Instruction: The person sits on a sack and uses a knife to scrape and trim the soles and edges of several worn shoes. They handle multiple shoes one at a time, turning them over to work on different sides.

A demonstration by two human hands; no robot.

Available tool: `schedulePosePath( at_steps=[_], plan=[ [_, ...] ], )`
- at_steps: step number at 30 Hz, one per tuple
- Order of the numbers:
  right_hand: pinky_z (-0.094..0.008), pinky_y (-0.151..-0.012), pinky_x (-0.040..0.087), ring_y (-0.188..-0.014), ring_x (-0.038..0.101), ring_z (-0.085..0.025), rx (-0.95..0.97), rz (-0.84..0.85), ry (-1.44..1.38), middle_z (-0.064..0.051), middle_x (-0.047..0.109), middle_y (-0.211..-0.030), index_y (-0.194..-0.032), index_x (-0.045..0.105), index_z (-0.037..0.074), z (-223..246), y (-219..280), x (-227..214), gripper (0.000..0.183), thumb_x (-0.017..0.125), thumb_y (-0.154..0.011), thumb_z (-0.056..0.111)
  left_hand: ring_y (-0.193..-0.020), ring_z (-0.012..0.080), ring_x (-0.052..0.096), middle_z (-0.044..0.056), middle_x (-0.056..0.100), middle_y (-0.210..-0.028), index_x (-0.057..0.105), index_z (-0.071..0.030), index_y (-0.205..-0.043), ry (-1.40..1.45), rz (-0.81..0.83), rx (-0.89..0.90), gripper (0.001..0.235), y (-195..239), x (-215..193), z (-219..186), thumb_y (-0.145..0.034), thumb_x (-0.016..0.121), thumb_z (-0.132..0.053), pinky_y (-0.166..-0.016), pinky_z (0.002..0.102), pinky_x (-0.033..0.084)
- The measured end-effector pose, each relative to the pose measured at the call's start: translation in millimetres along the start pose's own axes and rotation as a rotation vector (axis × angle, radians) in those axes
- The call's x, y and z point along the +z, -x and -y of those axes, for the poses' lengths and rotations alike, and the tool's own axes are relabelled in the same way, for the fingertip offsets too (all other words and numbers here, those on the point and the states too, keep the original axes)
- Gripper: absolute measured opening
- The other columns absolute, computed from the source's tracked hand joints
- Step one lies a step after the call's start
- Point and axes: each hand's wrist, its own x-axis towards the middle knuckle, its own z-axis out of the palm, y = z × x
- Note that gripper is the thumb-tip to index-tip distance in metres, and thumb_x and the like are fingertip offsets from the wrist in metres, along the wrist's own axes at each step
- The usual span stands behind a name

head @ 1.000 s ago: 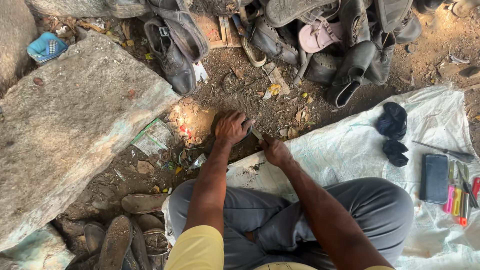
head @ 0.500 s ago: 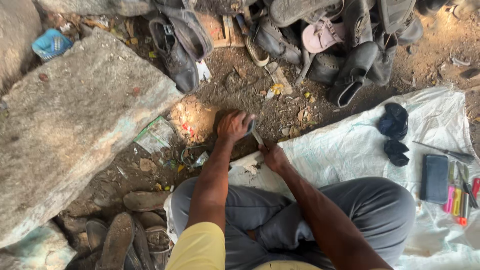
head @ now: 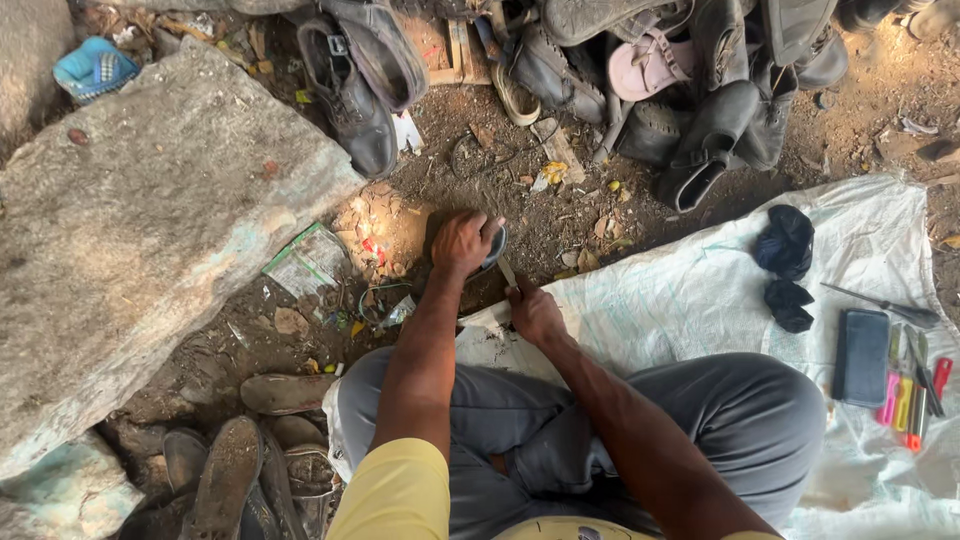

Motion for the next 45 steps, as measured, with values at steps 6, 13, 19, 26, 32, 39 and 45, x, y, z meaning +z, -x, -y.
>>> schedulePosePath(
  at_steps=[6,13,19,26,32,39,45],
  plan=[
    [-0.057,-0.078,0.054,-0.099,0.066,-0.052,-0.107,-0.097,-0.094,-0.035,0.069,-0.102,-0.135,0.056,0.003,-24.0,19.0,26.3,0.041,0.054,-0.105,0.031,-0.074,0.0313,0.067,0.017,0.069,-0.086,0.065,-0.005,-0.088,-0.061,-0.057,-0.032,0.057,7.0,2.6,-1.1,-0.107,0.045,-0.055,-0.069,0.048,0.056],
    [-0.051,-0.074,0.054,-0.084,0.073,-0.044,0.031,0.027,-0.123,-0.03,0.071,-0.093,-0.131,0.059,0.006,4.3,13.6,12.3,0.037,0.049,-0.105,0.029,-0.077,0.0264,0.069,0.014,0.07,-0.094,0.067,-0.007,-0.094,-0.003,0.041,-0.207,0.057,-7.6,3.9,7.0,-0.105,0.04,-0.057,-0.071,0.044,0.06],
    [-0.047,-0.081,0.055,-0.095,0.072,-0.041,-0.216,-0.072,-0.208,-0.026,0.073,-0.105,-0.126,0.062,0.004,-9.2,-8.9,29.8,0.032,0.051,-0.104,0.024,-0.084,0.0309,0.07,0.016,0.072,-0.095,0.069,-0.006,-0.093,-0.06,-0.148,-0.145,0.057,-4.4,2.8,0.4,-0.107,0.043,-0.054,-0.081,0.047,0.059],
    [-0.048,-0.083,0.054,-0.099,0.069,-0.044,-0.153,-0.077,-0.201,-0.031,0.072,-0.105,-0.13,0.063,0.001,-16.4,13.8,37.1,0.036,0.057,-0.102,0.022,-0.084,0.0371,0.07,0.019,0.071,-0.093,0.07,-0.005,-0.094,-0.041,-0.225,-0.195,0.054,2.0,-2.7,-5.8,-0.106,0.046,-0.052,-0.077,0.052,0.057],
    [-0.045,-0.076,0.053,-0.086,0.07,-0.037,-0.127,-0.078,-0.298,-0.027,0.073,-0.102,-0.123,0.065,-0.001,5.3,-7.2,35.0,0.032,0.059,-0.102,0.022,-0.083,0.0366,0.07,0.018,0.07,-0.092,0.068,-0.003,-0.09,0.013,-0.21,-0.239,0.057,-5.2,-7.2,-3.0,-0.106,0.043,-0.052,-0.076,0.051,0.057],
    [-0.046,-0.072,0.054,-0.08,0.072,-0.035,-0.126,0.122,-0.149,-0.027,0.073,-0.094,-0.13,0.063,0.004,23.4,64.5,28.9,0.037,0.058,-0.101,0.027,-0.082,0.0439,0.067,0.023,0.074,-0.092,0.074,-0.003,-0.099,-0.086,-0.597,-0.281,0.053,-7.1,24.9,29.2,-0.105,0.056,-0.053,-0.072,0.055,0.054],
    [-0.048,-0.068,0.056,-0.075,0.072,-0.032,-0.227,0.106,-0.021,-0.026,0.074,-0.087,-0.135,0.063,0.009,-12.8,29.5,16.7,0.042,0.058,-0.099,0.03,-0.091,0.0399,0.076,0.024,0.078,-0.097,0.074,0.003,-0.102,0.288,-0.144,-0.693,0.062,-8.0,-23.1,5.4,-0.105,0.059,-0.056,-0.09,0.051,0.058]
  ],
)
